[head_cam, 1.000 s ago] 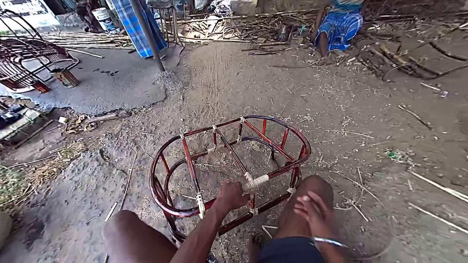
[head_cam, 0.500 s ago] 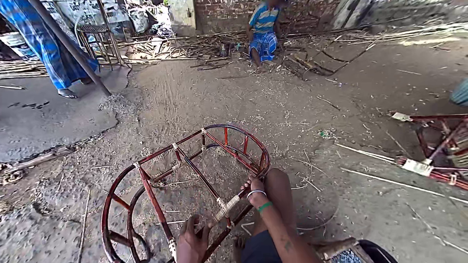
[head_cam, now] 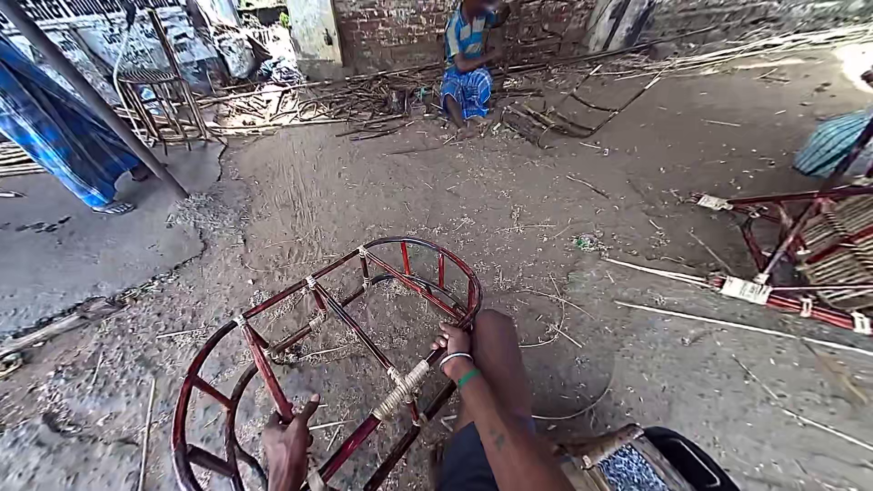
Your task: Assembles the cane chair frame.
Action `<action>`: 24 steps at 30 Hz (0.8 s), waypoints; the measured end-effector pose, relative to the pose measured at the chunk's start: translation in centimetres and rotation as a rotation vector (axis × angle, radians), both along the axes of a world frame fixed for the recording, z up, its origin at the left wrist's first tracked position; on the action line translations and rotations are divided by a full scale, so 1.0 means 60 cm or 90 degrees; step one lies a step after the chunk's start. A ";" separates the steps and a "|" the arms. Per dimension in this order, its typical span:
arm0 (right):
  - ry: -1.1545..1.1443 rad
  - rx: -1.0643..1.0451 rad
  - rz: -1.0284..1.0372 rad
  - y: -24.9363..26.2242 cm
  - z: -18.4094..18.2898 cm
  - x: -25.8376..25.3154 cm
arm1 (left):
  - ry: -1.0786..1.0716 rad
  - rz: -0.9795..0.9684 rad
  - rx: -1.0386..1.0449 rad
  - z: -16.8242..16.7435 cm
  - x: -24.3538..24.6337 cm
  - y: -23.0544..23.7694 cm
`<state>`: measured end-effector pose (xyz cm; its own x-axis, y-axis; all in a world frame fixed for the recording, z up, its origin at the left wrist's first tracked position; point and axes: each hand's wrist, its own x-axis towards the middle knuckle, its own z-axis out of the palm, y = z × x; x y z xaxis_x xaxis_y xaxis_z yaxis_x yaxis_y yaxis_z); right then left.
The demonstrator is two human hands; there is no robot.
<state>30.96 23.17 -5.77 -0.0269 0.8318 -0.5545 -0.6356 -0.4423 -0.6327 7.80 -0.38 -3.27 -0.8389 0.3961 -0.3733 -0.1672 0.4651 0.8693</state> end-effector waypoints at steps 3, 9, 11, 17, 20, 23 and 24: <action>0.093 0.032 -0.020 -0.029 0.019 -0.011 | 0.080 -0.063 -0.045 0.054 -0.039 -0.007; 0.206 -0.016 0.255 -0.200 0.097 -0.097 | 0.460 -0.236 -0.315 0.192 -0.300 0.004; 0.251 -0.073 0.304 -0.265 0.106 -0.159 | 0.529 -0.246 -0.329 0.254 -0.300 0.021; 0.239 -0.201 0.278 -0.359 0.060 -0.305 | 0.477 -0.396 -0.041 0.178 -0.133 0.048; 0.166 -0.168 0.375 -0.372 0.049 -0.294 | 0.459 -0.228 0.047 0.077 -0.062 -0.006; -0.006 -0.033 0.696 -0.366 0.051 -0.230 | 0.348 -0.029 0.091 0.019 0.019 -0.050; -0.065 0.050 0.780 -0.360 0.055 -0.207 | 0.279 0.020 0.100 0.007 0.041 -0.057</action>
<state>18.56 1.58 -2.45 -0.7723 0.3186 -0.5496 0.2265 -0.6702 -0.7068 10.28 -3.81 -2.84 -0.9169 0.3908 0.0812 0.2192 0.3230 0.9206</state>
